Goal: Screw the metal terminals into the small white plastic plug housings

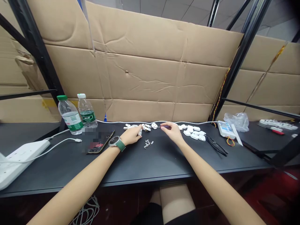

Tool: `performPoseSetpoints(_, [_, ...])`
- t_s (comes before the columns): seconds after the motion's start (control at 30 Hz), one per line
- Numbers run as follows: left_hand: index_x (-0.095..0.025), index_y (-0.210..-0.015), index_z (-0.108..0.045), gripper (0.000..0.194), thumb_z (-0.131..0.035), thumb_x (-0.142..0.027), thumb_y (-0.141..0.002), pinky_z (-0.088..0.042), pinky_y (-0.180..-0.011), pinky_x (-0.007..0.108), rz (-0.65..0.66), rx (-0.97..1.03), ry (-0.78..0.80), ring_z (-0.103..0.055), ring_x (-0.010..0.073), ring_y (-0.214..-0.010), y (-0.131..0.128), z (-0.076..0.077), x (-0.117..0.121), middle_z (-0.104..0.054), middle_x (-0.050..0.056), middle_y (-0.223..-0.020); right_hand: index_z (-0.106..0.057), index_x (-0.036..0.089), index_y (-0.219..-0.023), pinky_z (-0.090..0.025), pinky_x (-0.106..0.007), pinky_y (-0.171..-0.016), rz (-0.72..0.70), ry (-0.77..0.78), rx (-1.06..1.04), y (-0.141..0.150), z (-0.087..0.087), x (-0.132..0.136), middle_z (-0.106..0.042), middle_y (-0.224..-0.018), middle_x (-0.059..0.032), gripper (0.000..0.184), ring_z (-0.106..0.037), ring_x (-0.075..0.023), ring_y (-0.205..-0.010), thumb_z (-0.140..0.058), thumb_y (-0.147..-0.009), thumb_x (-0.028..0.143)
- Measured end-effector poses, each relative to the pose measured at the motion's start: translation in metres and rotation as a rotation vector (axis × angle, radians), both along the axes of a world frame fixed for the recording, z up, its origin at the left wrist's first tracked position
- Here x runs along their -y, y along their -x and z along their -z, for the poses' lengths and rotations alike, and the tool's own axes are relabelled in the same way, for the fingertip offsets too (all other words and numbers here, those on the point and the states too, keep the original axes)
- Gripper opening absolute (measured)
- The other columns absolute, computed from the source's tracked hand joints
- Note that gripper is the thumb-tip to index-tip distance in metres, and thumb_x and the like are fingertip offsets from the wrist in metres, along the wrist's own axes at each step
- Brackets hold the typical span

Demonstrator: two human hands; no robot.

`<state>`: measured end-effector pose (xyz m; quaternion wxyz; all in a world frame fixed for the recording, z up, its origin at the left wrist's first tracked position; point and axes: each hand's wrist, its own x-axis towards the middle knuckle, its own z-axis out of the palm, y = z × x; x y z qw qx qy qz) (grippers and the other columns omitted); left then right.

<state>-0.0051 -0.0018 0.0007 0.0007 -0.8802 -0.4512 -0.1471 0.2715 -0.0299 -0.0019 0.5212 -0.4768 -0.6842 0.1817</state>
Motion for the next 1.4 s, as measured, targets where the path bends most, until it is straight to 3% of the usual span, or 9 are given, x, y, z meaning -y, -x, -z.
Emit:
performPoseSetpoints(0.1, [-0.022,-0.121,-0.059,0.037,-0.063,-0.033,-0.086,-0.048,-0.095,0.041,-0.033,-0.052,-0.07,-0.064,0.0312,-0.109,0.001,-0.001,0.0,-0.066,0.012,-0.119,-0.077,0.022,-0.09,-0.056,-0.037,-0.087,-0.007,-0.002,-0.012,0.0,-0.001,0.001,-0.078,-0.097,-0.0049,0.017,-0.072,-0.0223,-0.089,-0.068,-0.083,0.034])
performPoseSetpoints(0.3, [-0.019,-0.121,-0.064,0.039,-0.063,-0.034,-0.085,-0.042,-0.099,0.054,-0.303,-0.154,-0.151,-0.053,0.0396,-0.12,0.004,-0.004,0.003,-0.057,0.018,-0.13,-0.076,0.022,-0.089,-0.055,-0.036,-0.086,0.005,0.0,-0.006,0.0,-0.001,0.001,-0.078,-0.095,-0.004,0.015,-0.072,-0.022,-0.088,-0.066,-0.083,0.033])
performPoseSetpoints(0.37, [-0.018,-0.122,-0.063,0.04,-0.063,-0.032,-0.085,-0.041,-0.099,0.057,-0.334,-0.135,-0.166,-0.051,0.0408,-0.122,0.004,-0.005,0.003,-0.056,0.02,-0.131,-0.076,0.022,-0.089,-0.055,-0.036,-0.084,0.012,0.0,0.003,0.0,0.0,0.001,-0.078,-0.094,-0.0041,0.016,-0.072,-0.0224,-0.086,-0.066,-0.084,0.034])
performPoseSetpoints(0.57, [-0.027,-0.136,-0.057,0.045,-0.057,-0.032,-0.091,-0.033,-0.111,0.058,-0.038,0.007,-0.217,-0.047,0.0357,-0.134,-0.005,0.003,-0.002,-0.055,0.014,-0.145,-0.074,0.022,-0.089,-0.054,-0.038,-0.084,0.018,-0.032,-0.01,0.0,0.002,-0.002,-0.077,-0.093,-0.0048,0.018,-0.07,-0.0231,-0.084,-0.065,-0.085,0.037])
performPoseSetpoints(0.7, [-0.029,-0.136,-0.057,0.041,-0.053,-0.029,-0.095,-0.026,-0.117,0.058,0.034,0.003,-0.232,-0.042,0.0328,-0.142,-0.013,0.013,-0.005,-0.053,0.011,-0.151,-0.074,0.022,-0.09,-0.053,-0.039,-0.087,0.019,-0.052,-0.013,0.001,0.002,-0.002,-0.077,-0.094,-0.005,0.018,-0.07,-0.0228,-0.087,-0.064,-0.085,0.037])
performPoseSetpoints(0.9, [-0.023,-0.107,-0.061,0.021,-0.052,-0.038,-0.097,-0.031,-0.111,0.054,0.026,0.0,-0.264,-0.05,0.0318,-0.13,-0.015,0.006,0.002,-0.061,0.012,-0.137,-0.074,0.022,-0.091,-0.053,-0.037,-0.083,0.031,-0.053,-0.012,0.001,0.0,0.0,-0.077,-0.092,-0.0043,0.02,-0.07,-0.0223,-0.084,-0.063,-0.086,0.037])
performPoseSetpoints(1.0, [-0.023,-0.11,-0.061,0.025,-0.054,-0.043,-0.096,-0.032,-0.109,0.054,0.018,0.013,-0.245,-0.052,0.0319,-0.126,-0.016,0.002,0.004,-0.066,0.012,-0.125,-0.074,0.022,-0.09,-0.053,-0.036,-0.082,0.037,-0.064,-0.01,0.001,-0.001,0.001,-0.077,-0.091,-0.0042,0.02,-0.07,-0.0221,-0.083,-0.063,-0.086,0.038])
performPoseSetpoints(1.13, [-0.027,-0.124,-0.06,0.033,-0.06,-0.039,-0.093,-0.027,-0.112,0.057,0.061,-0.001,-0.197,-0.047,0.0333,-0.133,-0.016,0.004,0.002,-0.067,0.01,-0.129,-0.074,0.022,-0.089,-0.053,-0.036,-0.082,0.025,-0.068,-0.012,0.002,-0.001,0.001,-0.077,-0.09,-0.004,0.019,-0.07,-0.022,-0.083,-0.063,-0.086,0.037])
performPoseSetpoints(1.4, [-0.025,-0.096,-0.065,0.013,-0.06,-0.035,-0.091,-0.029,-0.106,0.053,0.06,0.02,-0.185,-0.052,0.0317,-0.123,-0.015,0.0,0.005,-0.07,0.008,-0.115,-0.073,0.023,-0.088,-0.054,-0.036,-0.081,0.033,-0.066,-0.011,0.002,-0.002,0.002,-0.077,-0.09,-0.0035,0.017,-0.071,-0.022,-0.083,-0.064,-0.085,0.036])
